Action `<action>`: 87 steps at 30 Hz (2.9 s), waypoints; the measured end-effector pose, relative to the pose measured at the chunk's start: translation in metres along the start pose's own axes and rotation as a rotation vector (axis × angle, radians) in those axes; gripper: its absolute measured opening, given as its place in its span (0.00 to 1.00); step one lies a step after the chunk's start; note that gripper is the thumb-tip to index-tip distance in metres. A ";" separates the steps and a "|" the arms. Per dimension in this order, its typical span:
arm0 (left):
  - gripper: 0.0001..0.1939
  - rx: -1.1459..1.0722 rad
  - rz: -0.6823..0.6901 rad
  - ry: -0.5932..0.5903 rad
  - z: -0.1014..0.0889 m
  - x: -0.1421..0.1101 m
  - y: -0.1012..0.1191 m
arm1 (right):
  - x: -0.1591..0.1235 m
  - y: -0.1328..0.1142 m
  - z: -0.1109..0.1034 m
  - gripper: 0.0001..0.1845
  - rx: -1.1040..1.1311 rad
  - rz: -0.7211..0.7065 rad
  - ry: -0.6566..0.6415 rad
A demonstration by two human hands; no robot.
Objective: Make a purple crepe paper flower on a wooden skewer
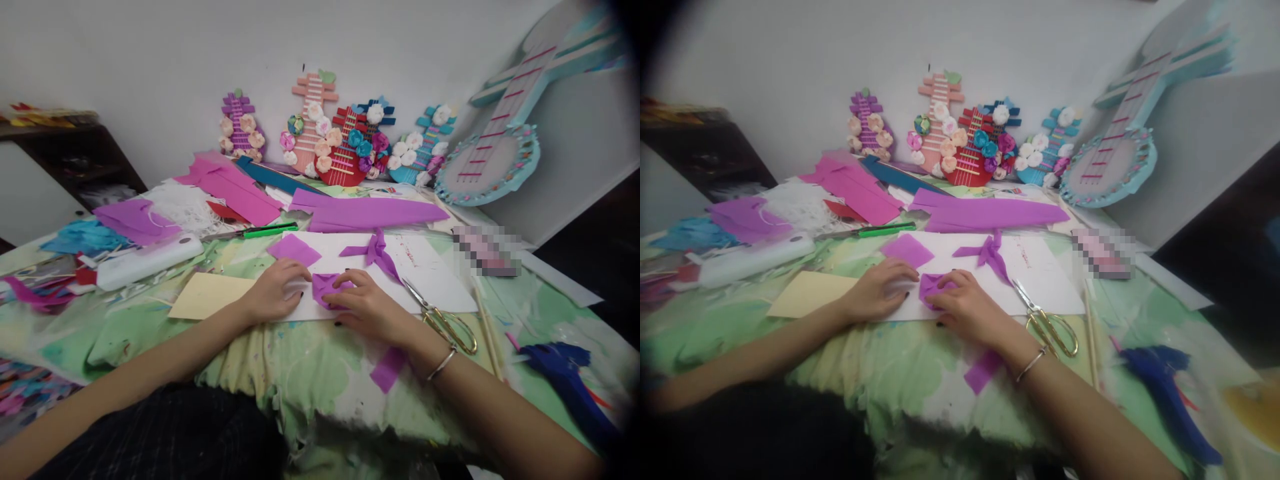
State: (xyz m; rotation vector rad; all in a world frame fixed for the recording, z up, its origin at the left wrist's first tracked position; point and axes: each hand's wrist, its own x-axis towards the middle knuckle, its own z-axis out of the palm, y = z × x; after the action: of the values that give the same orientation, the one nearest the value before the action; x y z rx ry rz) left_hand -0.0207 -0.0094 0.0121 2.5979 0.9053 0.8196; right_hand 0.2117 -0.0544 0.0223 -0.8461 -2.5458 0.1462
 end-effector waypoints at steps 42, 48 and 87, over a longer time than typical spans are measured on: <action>0.08 0.128 0.153 0.139 0.007 -0.004 0.005 | 0.002 0.008 -0.001 0.07 -0.057 0.183 0.170; 0.09 0.187 0.186 0.121 0.008 -0.006 0.006 | 0.000 0.016 0.005 0.06 -0.090 0.114 0.169; 0.04 -0.078 -0.214 -0.035 0.013 0.005 0.011 | 0.007 0.015 0.011 0.03 0.227 0.583 0.089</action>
State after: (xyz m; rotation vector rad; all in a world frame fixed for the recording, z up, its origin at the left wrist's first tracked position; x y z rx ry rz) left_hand -0.0045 -0.0157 0.0077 2.3892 1.0952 0.7330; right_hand 0.2102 -0.0382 0.0117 -1.4342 -2.0810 0.5501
